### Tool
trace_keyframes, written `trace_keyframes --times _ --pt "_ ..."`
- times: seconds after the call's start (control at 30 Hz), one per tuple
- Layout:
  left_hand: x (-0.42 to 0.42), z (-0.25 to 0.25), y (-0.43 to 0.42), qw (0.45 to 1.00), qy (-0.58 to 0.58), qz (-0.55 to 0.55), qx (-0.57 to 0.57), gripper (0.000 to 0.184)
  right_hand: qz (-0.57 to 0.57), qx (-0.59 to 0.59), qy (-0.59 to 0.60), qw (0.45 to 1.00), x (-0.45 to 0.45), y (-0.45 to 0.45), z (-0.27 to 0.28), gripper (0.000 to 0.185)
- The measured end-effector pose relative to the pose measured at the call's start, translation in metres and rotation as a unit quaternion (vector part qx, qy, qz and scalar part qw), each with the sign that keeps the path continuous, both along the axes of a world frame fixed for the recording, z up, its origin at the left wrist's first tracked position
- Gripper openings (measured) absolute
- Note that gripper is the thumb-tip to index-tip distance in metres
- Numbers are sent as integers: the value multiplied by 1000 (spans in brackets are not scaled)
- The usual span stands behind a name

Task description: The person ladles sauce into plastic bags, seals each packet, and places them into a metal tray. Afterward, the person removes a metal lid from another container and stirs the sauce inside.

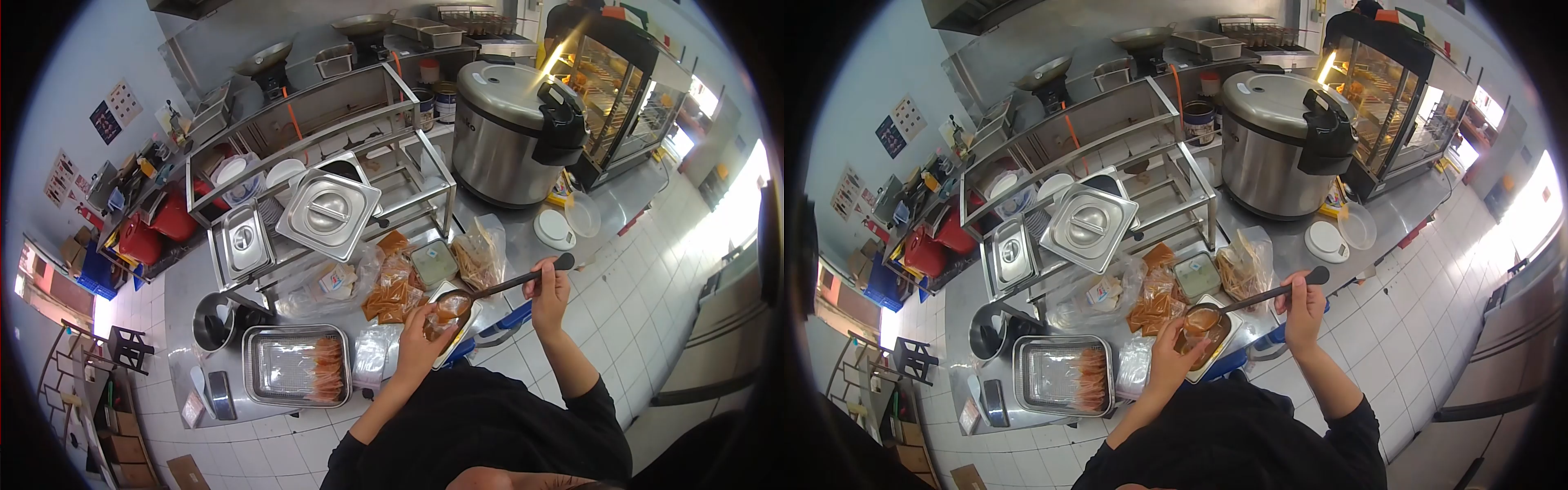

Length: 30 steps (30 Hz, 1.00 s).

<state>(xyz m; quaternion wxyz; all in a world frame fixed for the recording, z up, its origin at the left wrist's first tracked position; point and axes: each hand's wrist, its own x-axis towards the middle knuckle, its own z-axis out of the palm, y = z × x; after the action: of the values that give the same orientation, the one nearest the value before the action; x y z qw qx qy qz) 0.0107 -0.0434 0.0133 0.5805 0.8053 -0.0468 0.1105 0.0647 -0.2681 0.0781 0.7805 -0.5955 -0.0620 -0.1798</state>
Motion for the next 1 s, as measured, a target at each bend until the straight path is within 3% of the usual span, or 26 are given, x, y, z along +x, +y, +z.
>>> trace_keyframes --times 0.37,0.7,0.9,1.0 --pt "-2 10 -3 999 -28 7 27 50 -15 -124 -84 989 -14 -7 16 26" --pt "-3 19 -8 999 -28 2 28 48 1 -142 -146 979 -26 -12 17 22" --pt "-5 22 -9 998 -35 -4 43 49 16 -195 -253 947 -31 -16 14 20" --pt "-5 20 -9 999 -35 -10 40 48 83 -266 -365 888 -29 -19 22 19"
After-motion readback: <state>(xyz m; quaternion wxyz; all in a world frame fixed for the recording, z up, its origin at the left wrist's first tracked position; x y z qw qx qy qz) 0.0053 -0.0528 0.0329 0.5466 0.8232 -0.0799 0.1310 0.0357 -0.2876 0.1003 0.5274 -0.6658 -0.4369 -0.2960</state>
